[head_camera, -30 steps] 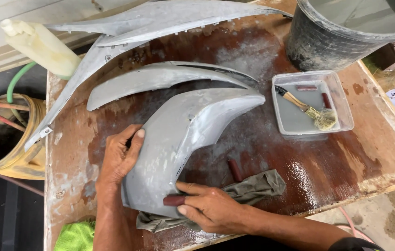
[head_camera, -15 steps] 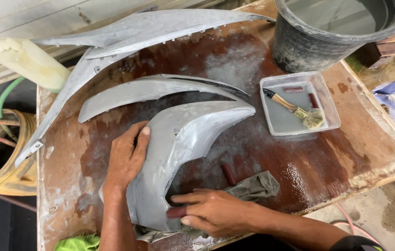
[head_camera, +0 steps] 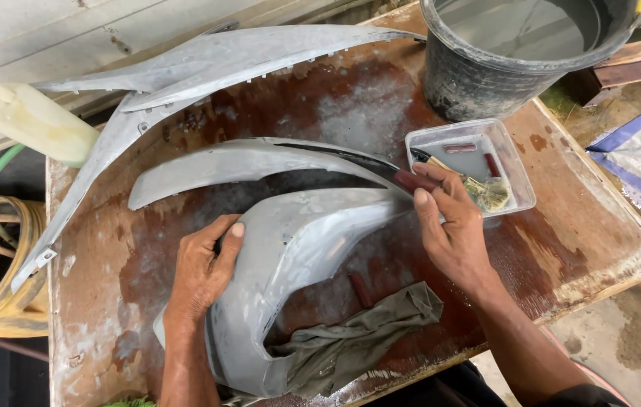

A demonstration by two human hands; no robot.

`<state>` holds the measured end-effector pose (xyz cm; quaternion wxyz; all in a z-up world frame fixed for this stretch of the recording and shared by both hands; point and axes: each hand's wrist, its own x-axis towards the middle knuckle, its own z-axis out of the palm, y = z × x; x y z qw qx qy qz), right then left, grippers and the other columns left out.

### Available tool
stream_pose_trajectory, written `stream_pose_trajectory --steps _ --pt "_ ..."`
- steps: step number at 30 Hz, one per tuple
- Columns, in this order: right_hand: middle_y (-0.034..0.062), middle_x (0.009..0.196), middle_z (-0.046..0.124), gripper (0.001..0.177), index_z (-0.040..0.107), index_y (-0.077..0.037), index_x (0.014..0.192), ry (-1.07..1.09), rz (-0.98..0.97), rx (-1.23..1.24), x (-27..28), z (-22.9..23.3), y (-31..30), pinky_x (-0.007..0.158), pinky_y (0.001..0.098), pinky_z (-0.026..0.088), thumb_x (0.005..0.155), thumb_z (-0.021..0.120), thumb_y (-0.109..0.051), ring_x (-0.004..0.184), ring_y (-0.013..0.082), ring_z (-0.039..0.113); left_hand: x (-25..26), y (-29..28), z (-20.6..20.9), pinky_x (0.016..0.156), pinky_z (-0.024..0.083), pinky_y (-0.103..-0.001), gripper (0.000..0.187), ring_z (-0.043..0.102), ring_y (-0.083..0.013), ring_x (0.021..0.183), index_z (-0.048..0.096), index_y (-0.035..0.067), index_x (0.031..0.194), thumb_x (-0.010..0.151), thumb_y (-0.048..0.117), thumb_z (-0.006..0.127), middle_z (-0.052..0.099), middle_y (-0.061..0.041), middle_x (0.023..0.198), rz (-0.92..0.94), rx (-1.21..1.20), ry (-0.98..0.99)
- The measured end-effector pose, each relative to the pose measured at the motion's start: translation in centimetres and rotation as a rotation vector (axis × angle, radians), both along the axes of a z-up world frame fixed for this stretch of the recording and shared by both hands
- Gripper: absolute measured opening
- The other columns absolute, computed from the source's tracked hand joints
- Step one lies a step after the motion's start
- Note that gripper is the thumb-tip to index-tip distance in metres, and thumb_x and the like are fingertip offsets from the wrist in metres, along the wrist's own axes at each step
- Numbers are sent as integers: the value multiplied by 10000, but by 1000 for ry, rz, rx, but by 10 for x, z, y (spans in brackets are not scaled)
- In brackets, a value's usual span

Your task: The person sands the surface of a grey plastic car part using a sanding block. They hold the part steady with one hand while moving the sanding block back and forth across the surface. The person repositions the part to sand different areas, including the edges and curved sections.

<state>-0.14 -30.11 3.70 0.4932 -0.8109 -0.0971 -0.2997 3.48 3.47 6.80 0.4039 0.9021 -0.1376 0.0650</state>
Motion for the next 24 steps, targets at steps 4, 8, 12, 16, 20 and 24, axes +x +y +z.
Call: stream_pose_trajectory --steps 4,8,12,16,20,24 --pt "226 1239 676 237 753 -5 1052 6 -16 -97 2 -14 7 965 514 527 1048 552 -131 1165 444 666 1 -4 4 646 559 -436 298 691 -264 656 763 178 1015 1057 343 519 719 -134 704 14 52 12" --pt "212 1231 690 254 722 31 933 -77 -96 -174 -3 -10 21 1043 573 483 1047 555 -123 1169 455 654 0 -20 18 587 501 -449 357 597 -300 593 718 112 944 1070 268 423 618 -183 637 29 30 61" --pt "213 1246 672 234 748 33 1018 -66 -183 -277 1 -26 32 1080 673 384 1037 566 -113 1235 442 610 5 -28 17 562 476 -412 341 562 -261 565 695 117 896 1064 279 445 563 -144 593 42 24 49" --pt "163 1274 696 199 754 -34 911 -147 -167 -338 2 -17 71 1157 591 298 997 614 -145 1259 389 617 9 -28 12 544 441 -414 389 528 -257 541 659 99 845 1070 318 430 536 -143 566 52 41 74" --pt "120 1282 705 285 759 -71 861 -81 -67 -364 0 0 87 1183 634 223 1010 573 -227 1317 368 578 17 -23 5 560 423 -383 479 500 -246 523 566 109 712 1067 385 400 476 -121 512 66 87 115" --pt "113 1277 712 272 711 -56 814 -82 -209 -420 10 -33 48 1131 590 354 1022 590 -183 1269 383 617 19 -24 10 548 415 -417 492 516 -293 498 531 110 658 1044 397 427 497 -158 503 64 110 93"
